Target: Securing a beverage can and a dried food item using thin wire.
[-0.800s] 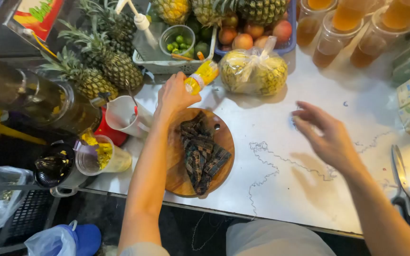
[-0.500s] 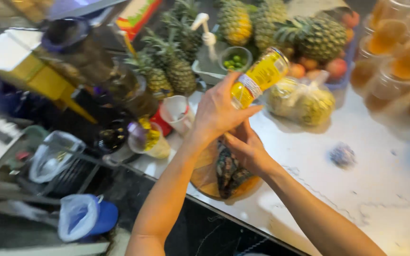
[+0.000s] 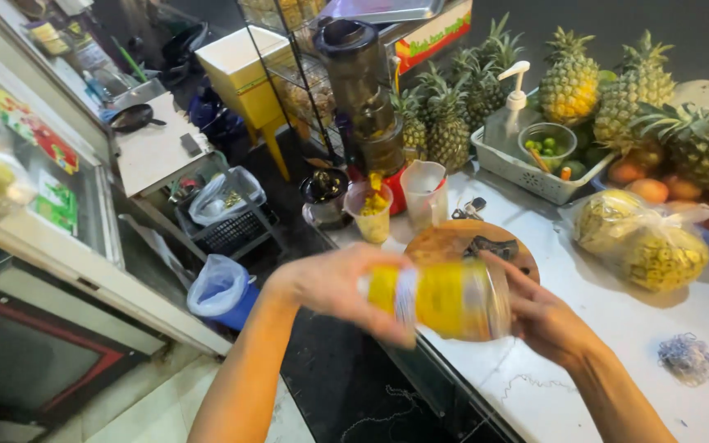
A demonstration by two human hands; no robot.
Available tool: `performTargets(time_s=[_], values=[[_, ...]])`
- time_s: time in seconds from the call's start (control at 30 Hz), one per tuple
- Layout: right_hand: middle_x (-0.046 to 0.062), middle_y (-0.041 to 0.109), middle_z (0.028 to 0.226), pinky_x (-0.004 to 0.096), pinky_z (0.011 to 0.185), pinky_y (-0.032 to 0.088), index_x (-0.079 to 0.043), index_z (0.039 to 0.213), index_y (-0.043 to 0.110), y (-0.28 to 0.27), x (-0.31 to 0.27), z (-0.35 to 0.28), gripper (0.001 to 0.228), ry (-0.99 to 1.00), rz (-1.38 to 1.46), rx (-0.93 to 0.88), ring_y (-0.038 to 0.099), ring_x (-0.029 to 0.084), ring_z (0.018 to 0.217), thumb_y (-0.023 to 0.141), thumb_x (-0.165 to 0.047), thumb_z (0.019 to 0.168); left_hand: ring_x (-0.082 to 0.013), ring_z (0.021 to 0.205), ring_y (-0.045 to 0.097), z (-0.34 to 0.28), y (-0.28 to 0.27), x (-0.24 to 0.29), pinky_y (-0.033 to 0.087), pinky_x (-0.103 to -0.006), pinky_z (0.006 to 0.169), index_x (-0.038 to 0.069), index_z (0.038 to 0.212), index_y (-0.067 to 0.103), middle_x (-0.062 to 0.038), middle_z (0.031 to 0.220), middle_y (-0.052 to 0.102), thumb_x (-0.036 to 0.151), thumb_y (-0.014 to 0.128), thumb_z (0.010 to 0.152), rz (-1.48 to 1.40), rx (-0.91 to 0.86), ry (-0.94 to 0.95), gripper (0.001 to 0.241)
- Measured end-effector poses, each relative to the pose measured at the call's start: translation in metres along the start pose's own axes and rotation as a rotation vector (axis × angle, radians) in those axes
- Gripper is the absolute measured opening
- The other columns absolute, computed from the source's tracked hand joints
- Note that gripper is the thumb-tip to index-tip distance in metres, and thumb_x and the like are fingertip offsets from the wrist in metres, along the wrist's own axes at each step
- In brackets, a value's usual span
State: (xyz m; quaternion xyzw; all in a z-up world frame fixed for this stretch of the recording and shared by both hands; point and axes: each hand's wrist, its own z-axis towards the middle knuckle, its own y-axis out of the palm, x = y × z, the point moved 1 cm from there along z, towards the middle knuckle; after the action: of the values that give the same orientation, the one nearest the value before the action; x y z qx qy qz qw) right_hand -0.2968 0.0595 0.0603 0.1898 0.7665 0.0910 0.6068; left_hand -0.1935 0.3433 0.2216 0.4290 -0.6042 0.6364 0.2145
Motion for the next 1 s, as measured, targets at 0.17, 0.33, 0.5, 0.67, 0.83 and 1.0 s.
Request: performTargets(time_s=[0.17,0.33,0.5,0.67,0.83,1.0], values=[[0.008,0.058,0.087,0.028,0.059,0.037,-0.021,0.156,0.05,0.051,-0.037,-0.057,0.065,-0.259,-0.353,-0.051,0.05,0.015,0.071,0.06,-0.013,0.092,-0.0284,0.076,0.07,-0.023,0.122,-0.013,0.057,-0.0379,0.071,0.01,0.097,0.073,-0.009,0.089,0.075,0.066,0.069,0.064,0.559,-0.15,-0.317,0.065],[0.009,0.06,0.072,0.032,0.054,0.034,-0.028,0.162,0.038,0.081,0.021,-0.134,0.077,-0.302,-0.537,-0.136,0.05,0.018,0.062,0.058,-0.012,0.09,-0.0396,0.078,0.073,-0.09,0.143,-0.05,0.059,-0.0503,0.069,0.008,0.107,0.063,-0.015,0.089,0.075,0.06,0.082,0.077,0.76,0.549,-0.743,0.063],[0.002,0.05,0.063,0.022,0.043,0.027,-0.02,0.165,0.025,0.093,0.107,-0.157,0.085,0.041,0.078,-0.627,0.044,0.01,0.053,0.066,-0.005,0.092,-0.0151,0.049,0.056,-0.177,0.145,0.033,0.036,-0.0245,0.035,0.003,0.112,0.072,-0.01,0.073,0.068,0.023,0.085,0.069,-0.481,0.842,-0.41,0.049],[0.003,0.06,0.066,0.023,0.047,0.036,-0.012,0.142,0.047,0.125,0.08,-0.129,0.056,-0.059,-0.283,-0.64,0.053,0.011,0.054,0.066,-0.006,0.09,-0.0169,0.067,0.066,-0.204,0.182,0.058,0.053,-0.0256,0.057,0.005,0.113,0.067,-0.008,0.091,0.075,0.029,0.082,0.068,-0.18,-0.061,-0.144,0.053],[0.001,0.06,0.07,0.023,0.054,0.038,-0.017,0.16,0.038,0.197,0.029,-0.153,0.071,-0.283,-0.629,-0.569,0.052,0.01,0.062,0.065,-0.015,0.095,-0.0332,0.082,0.073,-0.205,0.211,-0.02,0.059,-0.0437,0.074,0.017,0.101,0.073,-0.005,0.094,0.076,0.073,0.075,0.064,0.567,-0.177,-0.501,0.067],[0.0,0.055,0.075,0.018,0.052,0.033,-0.017,0.166,0.017,0.226,0.052,-0.16,0.07,-0.482,-0.675,-0.605,0.054,0.009,0.066,0.053,-0.005,0.108,-0.0382,0.061,0.067,-0.258,0.142,-0.074,0.053,-0.0487,0.056,0.003,0.103,0.065,-0.017,0.075,0.07,0.07,0.084,0.081,0.621,0.848,-0.768,0.073]])
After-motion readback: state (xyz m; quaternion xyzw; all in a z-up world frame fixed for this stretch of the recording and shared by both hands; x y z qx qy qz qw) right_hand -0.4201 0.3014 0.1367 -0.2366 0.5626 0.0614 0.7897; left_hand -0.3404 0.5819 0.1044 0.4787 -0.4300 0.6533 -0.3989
